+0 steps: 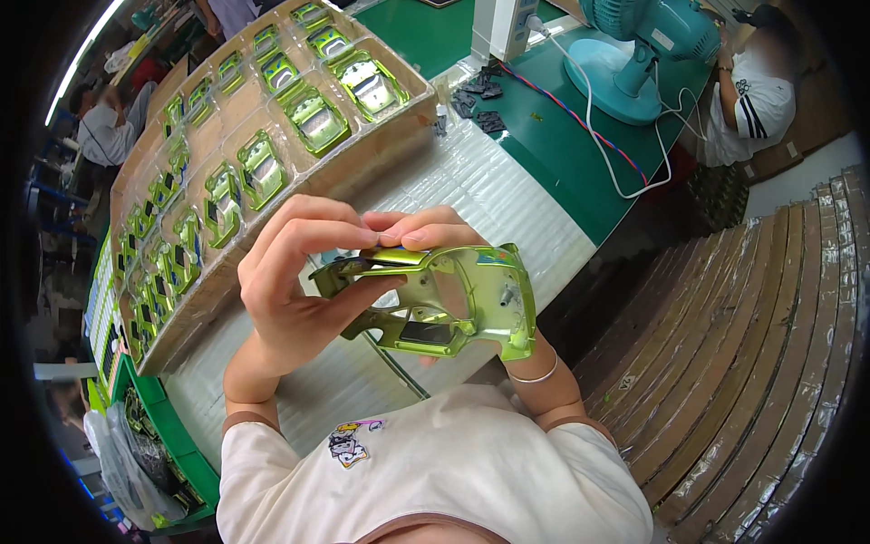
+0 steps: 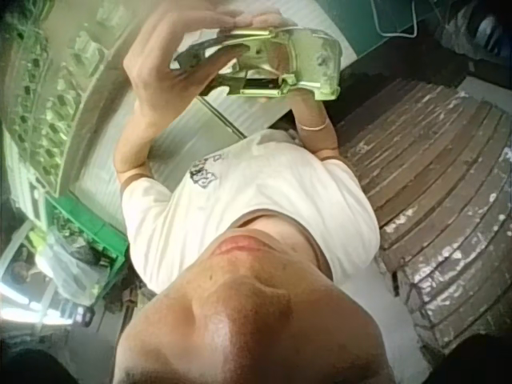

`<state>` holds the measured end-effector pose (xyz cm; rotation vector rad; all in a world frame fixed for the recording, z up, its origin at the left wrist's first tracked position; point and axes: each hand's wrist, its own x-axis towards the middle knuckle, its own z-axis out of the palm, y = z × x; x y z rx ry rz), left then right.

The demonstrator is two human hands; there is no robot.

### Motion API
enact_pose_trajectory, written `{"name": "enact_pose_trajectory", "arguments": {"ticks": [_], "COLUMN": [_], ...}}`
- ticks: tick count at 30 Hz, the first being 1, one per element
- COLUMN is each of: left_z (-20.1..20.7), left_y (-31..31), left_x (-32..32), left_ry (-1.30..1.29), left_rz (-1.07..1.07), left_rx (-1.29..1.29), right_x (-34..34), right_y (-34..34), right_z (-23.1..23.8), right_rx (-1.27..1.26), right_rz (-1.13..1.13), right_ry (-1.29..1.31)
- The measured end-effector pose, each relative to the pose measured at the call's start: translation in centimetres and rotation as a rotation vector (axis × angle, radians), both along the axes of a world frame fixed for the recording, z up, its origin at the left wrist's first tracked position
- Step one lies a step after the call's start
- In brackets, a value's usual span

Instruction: The person assembles green toy cars by inserting small black wheels into the chassis. They pick up a car body, insert a wheel, rotate the object to check the fit, and place it into a cardboard tray. The process is repeated for multiple units.

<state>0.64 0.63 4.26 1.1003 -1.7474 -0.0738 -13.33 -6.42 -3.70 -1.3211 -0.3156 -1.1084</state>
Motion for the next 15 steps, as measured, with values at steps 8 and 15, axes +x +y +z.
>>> {"name": "enact_pose_trajectory", "arguments": {"ticks": [8, 15], "left_z": [-0.3, -0.4], "left_y": [0.3, 0.0], "left_x": [-0.2, -0.4], "left_ry": [-0.035, -0.143], "left_rz": [-0.002, 0.065], "left_rx": [-0.064, -0.144], "right_x": [0.2, -0.2], "right_y": [0.9, 1.2], "right_z": [-1.0, 0.3], "right_rx": [0.076, -0.045], "right_rz": [0.020, -0.223], "right_ry": [-0.008, 0.138]}}
